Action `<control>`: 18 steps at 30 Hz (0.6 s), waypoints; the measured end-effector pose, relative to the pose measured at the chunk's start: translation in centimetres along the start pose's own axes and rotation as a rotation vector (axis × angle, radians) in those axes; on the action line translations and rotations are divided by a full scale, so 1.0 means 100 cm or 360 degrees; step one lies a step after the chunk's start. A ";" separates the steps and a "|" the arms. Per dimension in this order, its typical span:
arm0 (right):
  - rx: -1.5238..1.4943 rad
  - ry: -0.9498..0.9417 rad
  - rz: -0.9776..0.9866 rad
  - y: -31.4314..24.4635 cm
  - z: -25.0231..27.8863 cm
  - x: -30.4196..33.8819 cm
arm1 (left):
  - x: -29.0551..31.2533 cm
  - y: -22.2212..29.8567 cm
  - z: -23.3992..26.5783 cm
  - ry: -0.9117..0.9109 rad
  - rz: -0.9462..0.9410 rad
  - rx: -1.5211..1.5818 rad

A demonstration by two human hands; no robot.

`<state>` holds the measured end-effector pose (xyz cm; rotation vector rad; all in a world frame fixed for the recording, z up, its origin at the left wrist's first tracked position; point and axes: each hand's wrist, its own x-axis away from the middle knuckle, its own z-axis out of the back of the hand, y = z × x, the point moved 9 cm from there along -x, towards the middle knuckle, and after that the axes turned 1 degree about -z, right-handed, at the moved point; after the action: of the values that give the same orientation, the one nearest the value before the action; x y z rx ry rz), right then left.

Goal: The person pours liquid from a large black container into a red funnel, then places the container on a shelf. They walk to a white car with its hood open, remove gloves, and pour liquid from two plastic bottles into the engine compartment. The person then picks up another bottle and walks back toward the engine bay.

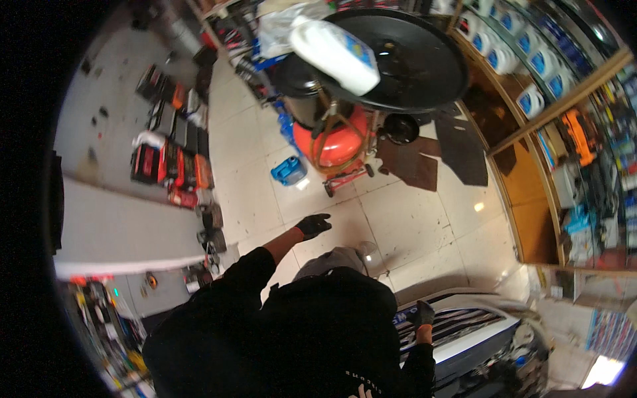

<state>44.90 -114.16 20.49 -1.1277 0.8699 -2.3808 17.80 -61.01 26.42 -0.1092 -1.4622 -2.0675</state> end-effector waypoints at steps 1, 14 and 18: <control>0.0080 -0.0008 0.0099 -0.004 0.006 -0.003 | 0.023 -0.018 -0.004 0.0034 0.0151 -0.0076; 0.1860 -0.0805 0.0180 0.042 -0.097 0.091 | 0.253 -0.281 -0.017 -0.0242 0.0875 -0.0519; 0.1548 -0.0415 0.0069 -0.001 -0.134 0.085 | 0.201 -0.288 0.057 -0.0114 0.0573 -0.0131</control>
<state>29.08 -113.78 18.77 -0.9196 -0.3479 -2.0949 -14.84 -58.26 12.59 -0.4500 -1.2890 -1.8428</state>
